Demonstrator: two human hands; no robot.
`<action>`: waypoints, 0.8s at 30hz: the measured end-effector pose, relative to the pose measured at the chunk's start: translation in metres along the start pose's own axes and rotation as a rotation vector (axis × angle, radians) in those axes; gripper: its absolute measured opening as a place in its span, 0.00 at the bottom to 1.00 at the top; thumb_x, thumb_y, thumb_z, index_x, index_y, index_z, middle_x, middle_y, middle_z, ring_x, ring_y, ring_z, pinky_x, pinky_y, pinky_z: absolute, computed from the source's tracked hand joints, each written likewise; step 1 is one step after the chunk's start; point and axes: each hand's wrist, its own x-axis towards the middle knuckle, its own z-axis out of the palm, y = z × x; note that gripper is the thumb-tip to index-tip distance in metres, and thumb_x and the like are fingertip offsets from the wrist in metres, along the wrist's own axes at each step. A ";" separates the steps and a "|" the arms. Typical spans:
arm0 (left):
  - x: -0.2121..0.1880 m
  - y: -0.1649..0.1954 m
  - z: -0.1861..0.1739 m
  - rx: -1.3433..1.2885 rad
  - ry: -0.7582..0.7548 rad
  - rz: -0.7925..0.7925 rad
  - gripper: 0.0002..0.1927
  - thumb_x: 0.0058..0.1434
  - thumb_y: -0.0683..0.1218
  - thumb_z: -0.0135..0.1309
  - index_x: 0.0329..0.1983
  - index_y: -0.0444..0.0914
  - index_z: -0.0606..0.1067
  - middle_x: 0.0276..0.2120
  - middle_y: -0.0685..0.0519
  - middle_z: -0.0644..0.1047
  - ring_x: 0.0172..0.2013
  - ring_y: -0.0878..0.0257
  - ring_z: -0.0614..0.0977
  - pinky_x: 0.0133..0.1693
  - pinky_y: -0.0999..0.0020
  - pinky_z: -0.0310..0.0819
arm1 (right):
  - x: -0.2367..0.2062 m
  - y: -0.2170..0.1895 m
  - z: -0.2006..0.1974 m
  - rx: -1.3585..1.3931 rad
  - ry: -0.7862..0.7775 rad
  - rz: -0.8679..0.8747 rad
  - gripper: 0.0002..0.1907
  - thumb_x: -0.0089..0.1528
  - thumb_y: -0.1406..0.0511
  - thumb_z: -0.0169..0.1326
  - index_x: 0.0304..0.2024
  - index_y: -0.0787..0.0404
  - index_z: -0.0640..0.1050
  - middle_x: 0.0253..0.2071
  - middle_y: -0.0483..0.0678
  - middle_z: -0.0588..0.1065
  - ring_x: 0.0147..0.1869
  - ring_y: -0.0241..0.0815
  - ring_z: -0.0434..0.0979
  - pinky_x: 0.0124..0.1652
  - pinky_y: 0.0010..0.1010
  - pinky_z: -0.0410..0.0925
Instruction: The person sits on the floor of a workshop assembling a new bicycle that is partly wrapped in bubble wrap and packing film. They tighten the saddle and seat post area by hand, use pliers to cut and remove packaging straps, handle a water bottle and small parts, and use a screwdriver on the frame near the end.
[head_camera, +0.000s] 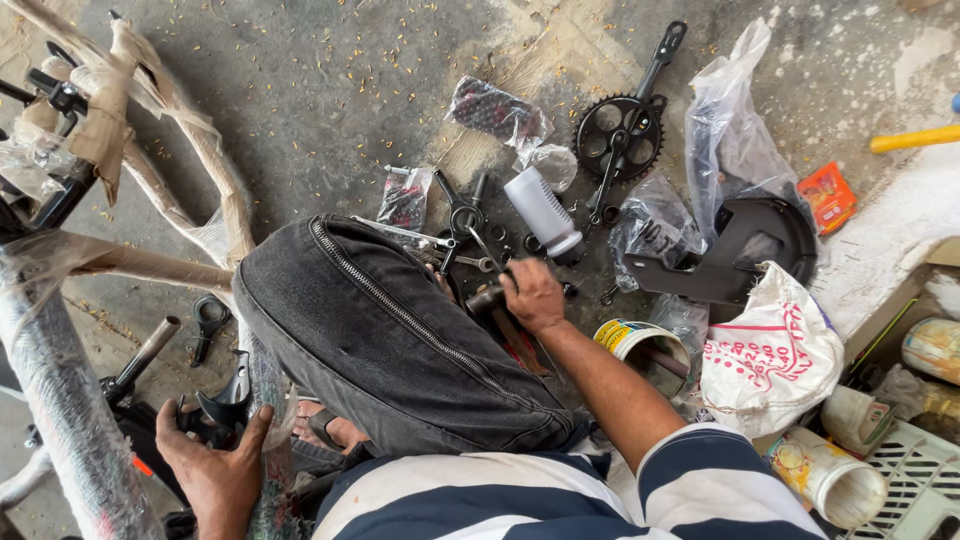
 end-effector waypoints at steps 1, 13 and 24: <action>0.000 0.000 0.000 0.015 0.003 0.012 0.58 0.53 0.57 0.72 0.77 0.27 0.53 0.65 0.34 0.62 0.64 0.41 0.68 0.63 0.51 0.63 | 0.005 0.003 -0.009 -0.035 0.040 -0.089 0.18 0.64 0.57 0.57 0.52 0.59 0.76 0.50 0.53 0.74 0.55 0.55 0.74 0.54 0.48 0.68; -0.002 0.006 -0.005 -0.087 -0.027 -0.033 0.59 0.54 0.58 0.71 0.77 0.28 0.51 0.65 0.34 0.62 0.64 0.42 0.68 0.65 0.50 0.61 | 0.085 0.048 -0.096 0.127 -0.179 0.491 0.46 0.48 0.47 0.67 0.65 0.54 0.70 0.56 0.55 0.76 0.62 0.53 0.76 0.62 0.42 0.68; 0.014 0.003 -0.039 -0.159 -0.043 -0.019 0.60 0.48 0.53 0.74 0.75 0.31 0.51 0.69 0.33 0.60 0.68 0.40 0.62 0.67 0.52 0.56 | 0.058 0.028 -0.066 -0.117 0.201 -0.171 0.32 0.59 0.60 0.65 0.63 0.63 0.71 0.64 0.64 0.67 0.68 0.65 0.65 0.66 0.53 0.59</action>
